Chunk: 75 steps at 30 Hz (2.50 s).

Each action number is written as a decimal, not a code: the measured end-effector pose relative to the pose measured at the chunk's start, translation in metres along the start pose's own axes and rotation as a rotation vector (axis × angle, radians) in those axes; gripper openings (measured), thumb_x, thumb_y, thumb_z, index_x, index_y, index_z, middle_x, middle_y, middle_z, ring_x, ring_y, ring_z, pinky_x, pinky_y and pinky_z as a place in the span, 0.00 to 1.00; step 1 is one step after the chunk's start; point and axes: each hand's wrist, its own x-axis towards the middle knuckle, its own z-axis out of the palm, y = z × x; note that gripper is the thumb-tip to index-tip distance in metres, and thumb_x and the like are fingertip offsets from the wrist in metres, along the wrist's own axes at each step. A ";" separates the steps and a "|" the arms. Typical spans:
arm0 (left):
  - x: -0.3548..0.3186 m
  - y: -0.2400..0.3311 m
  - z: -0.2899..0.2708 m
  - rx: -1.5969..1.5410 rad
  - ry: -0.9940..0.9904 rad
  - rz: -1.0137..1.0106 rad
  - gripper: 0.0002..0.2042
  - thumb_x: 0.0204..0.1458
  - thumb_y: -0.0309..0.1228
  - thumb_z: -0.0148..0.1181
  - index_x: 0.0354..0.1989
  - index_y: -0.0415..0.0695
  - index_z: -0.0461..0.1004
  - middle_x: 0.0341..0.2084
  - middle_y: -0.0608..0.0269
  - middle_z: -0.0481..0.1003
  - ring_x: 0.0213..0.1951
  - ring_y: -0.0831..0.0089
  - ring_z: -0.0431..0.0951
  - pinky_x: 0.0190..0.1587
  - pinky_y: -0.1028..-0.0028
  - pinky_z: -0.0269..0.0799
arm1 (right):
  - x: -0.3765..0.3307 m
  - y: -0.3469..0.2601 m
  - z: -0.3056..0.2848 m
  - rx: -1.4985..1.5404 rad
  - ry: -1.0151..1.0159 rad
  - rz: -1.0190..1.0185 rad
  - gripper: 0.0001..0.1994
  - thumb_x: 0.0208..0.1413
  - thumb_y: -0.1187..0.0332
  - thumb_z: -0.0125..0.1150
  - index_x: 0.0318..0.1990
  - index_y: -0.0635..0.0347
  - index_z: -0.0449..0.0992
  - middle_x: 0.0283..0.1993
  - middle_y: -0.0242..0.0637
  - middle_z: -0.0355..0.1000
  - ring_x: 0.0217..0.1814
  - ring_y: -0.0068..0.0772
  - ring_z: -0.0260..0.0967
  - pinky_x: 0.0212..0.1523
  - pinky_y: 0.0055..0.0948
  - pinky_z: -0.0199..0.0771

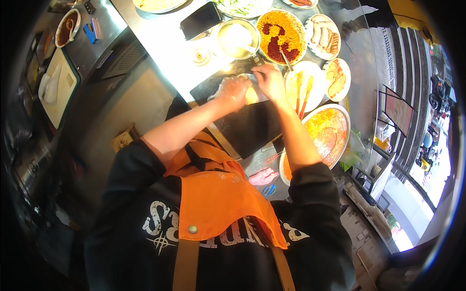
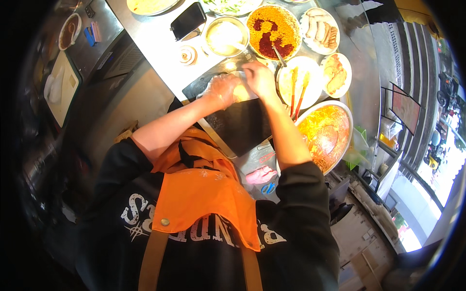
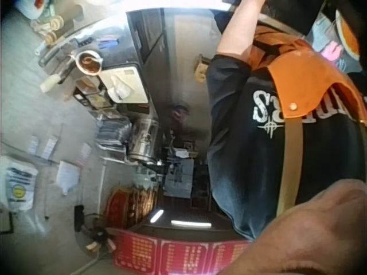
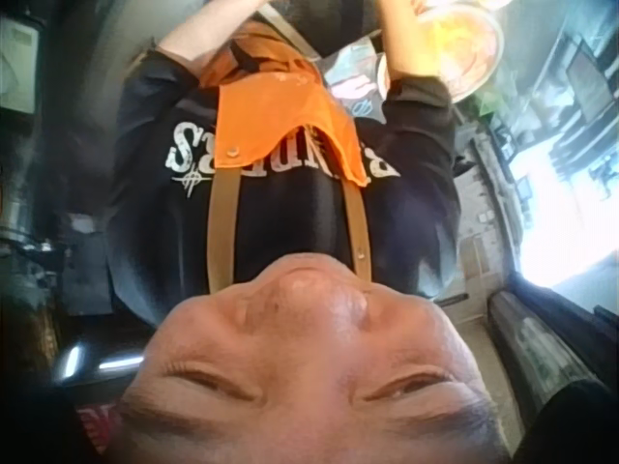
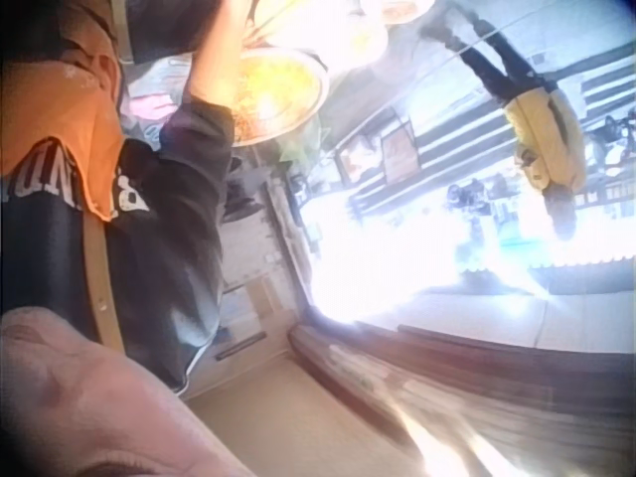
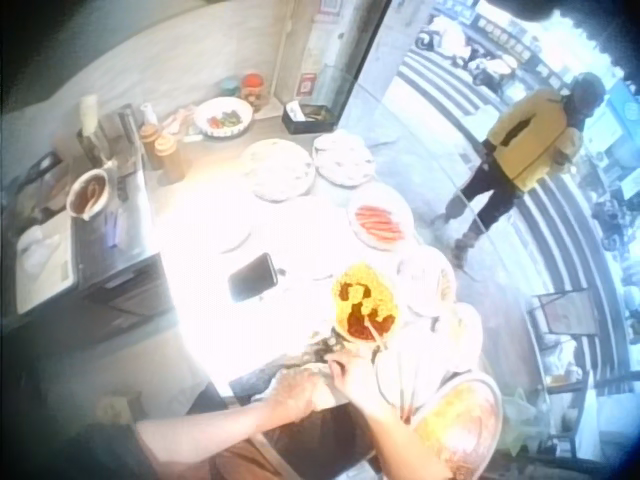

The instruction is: The person assembles a food wrap by placing a thin sheet on a flat surface, adding noodles and sauce from a large pot, then sprinkling chopped greens and other toppings. The person folds the sheet around the filling and places the finished wrap into a plastic bag.

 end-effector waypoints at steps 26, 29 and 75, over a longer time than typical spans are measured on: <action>0.038 0.009 -0.069 0.204 0.129 0.672 0.18 0.47 0.24 0.73 0.48 0.40 0.81 0.48 0.46 0.82 0.52 0.46 0.81 0.58 0.55 0.76 | -0.219 -0.144 0.035 0.335 0.457 0.454 0.09 0.56 0.66 0.71 0.42 0.54 0.81 0.41 0.39 0.78 0.45 0.49 0.79 0.44 0.44 0.81; 0.027 0.011 -0.083 0.166 0.146 0.738 0.20 0.48 0.22 0.73 0.51 0.39 0.78 0.50 0.45 0.80 0.50 0.44 0.81 0.56 0.54 0.76 | -0.317 -0.174 0.065 0.292 0.407 0.864 0.11 0.58 0.62 0.69 0.46 0.51 0.84 0.47 0.37 0.82 0.50 0.48 0.81 0.51 0.43 0.82; -0.267 -0.229 -0.037 -0.633 -0.082 -0.492 0.48 0.51 0.50 0.78 0.70 0.26 0.65 0.66 0.33 0.72 0.66 0.49 0.75 0.67 0.61 0.72 | -0.213 -0.448 0.225 -0.254 0.132 0.040 0.16 0.57 0.69 0.62 0.52 0.62 0.81 0.55 0.40 0.77 0.50 0.44 0.77 0.45 0.40 0.82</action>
